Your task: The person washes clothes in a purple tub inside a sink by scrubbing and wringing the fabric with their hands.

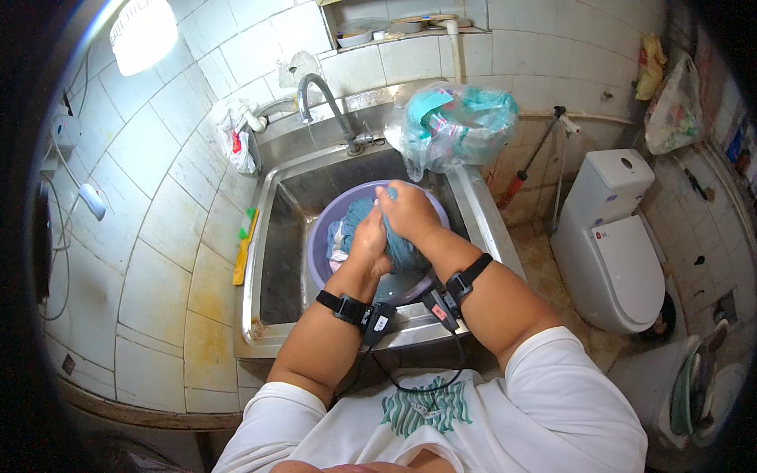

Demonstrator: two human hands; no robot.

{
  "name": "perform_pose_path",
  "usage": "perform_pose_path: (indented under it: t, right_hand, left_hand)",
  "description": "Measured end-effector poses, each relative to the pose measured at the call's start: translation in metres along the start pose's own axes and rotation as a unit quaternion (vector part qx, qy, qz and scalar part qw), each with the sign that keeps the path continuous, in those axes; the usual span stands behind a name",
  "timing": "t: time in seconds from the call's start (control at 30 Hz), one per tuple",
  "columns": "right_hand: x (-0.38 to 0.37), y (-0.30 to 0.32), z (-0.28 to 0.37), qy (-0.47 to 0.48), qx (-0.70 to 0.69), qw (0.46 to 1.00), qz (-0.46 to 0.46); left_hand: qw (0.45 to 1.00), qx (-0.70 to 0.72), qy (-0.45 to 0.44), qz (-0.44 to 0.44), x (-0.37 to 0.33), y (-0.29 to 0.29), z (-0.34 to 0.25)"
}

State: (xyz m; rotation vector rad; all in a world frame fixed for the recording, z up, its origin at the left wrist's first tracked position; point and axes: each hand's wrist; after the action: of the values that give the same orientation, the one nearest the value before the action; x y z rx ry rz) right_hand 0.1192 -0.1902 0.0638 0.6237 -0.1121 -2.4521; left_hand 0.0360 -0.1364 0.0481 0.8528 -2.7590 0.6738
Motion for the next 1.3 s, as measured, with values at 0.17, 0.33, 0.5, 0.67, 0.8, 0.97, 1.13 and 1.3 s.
perform_pose_path:
  t: [0.17, 0.33, 0.5, 0.67, 0.8, 0.97, 1.13, 1.3]
  right_hand:
    - [0.004, 0.006, -0.007, 0.024, -0.021, 0.999, -0.003]
    - [0.023, -0.010, 0.011, 0.076, 0.013, 0.991, 0.108]
    - [-0.002, -0.001, -0.015, -0.021, 0.019, 1.000, 0.004]
    - [-0.004, 0.004, -0.039, -0.005, -0.005, 1.000, -0.005]
    - [0.018, -0.008, 0.019, 0.015, 0.002, 0.995, 0.101]
    - [0.017, -0.002, 0.005, 0.081, 0.037, 0.989, 0.122]
    - [0.001, 0.005, -0.016, 0.006, 0.000, 1.000, 0.014]
    - [0.023, -0.001, 0.023, 0.058, 0.042, 0.989, 0.131]
  left_hand:
    - [0.999, -0.018, 0.028, -0.023, 0.015, -0.015, -0.016]
    - [0.998, 0.051, 0.030, -0.006, -0.017, 0.028, 0.008]
    - [1.000, -0.012, 0.001, 0.007, -0.007, 0.007, 0.003]
    - [0.992, -0.122, -0.009, -0.043, -0.019, 0.006, 0.014]
    - [0.999, -0.039, -0.003, -0.037, -0.036, 0.041, 0.022]
    - [0.999, 0.042, 0.005, 0.022, -0.009, 0.017, 0.008]
    - [0.996, -0.086, 0.010, -0.020, -0.005, 0.004, 0.003]
    - [0.999, -0.009, 0.028, -0.014, -0.015, 0.026, 0.009]
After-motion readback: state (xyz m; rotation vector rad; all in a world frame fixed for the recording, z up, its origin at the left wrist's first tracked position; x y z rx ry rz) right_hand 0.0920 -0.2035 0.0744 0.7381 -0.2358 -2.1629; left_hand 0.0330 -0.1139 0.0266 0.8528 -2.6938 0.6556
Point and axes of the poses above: each hand's wrist, its own x-axis away from the middle knuckle, its own y-axis out of the back of the hand, z = x × y, and after that the axes turned 15 degrees about -x, right-handed
